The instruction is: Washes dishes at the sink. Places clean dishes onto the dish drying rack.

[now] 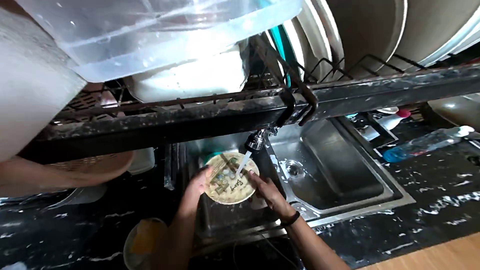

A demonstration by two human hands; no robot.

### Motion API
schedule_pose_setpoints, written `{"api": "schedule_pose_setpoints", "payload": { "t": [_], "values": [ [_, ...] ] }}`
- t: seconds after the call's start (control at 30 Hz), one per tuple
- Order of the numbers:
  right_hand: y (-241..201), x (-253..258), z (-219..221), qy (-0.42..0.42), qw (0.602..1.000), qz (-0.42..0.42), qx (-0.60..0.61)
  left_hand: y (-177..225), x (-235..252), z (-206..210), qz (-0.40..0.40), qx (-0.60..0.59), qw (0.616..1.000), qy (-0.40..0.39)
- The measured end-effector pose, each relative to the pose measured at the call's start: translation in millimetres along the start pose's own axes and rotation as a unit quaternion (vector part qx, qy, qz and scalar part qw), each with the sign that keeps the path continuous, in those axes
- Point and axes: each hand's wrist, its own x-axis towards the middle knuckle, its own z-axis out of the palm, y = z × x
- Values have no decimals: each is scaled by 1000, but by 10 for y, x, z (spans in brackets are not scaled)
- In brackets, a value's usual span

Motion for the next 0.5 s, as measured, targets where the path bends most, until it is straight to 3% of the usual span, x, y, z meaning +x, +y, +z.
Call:
{"api": "schedule_pose_setpoints", "payload": {
  "t": [0.1,0.17,0.23,0.33,0.5],
  "values": [
    [-145,-63,-46,33,999,-8,36,-510,290,194,-41,-15,993,-113],
    [-221,-114,-70,41,999,-25,7,-784,459,357,-63,15,996,-55],
    [-283,-187,-80,53,998,-23,-14,-1037,536,395,-28,16,999,19],
    [-356,-307,-165,93,996,-4,-7,-1249,667,343,21,17,999,32],
    [-321,-530,-410,143,989,-20,36,-1152,762,564,21,63,993,96]
  ]
}}
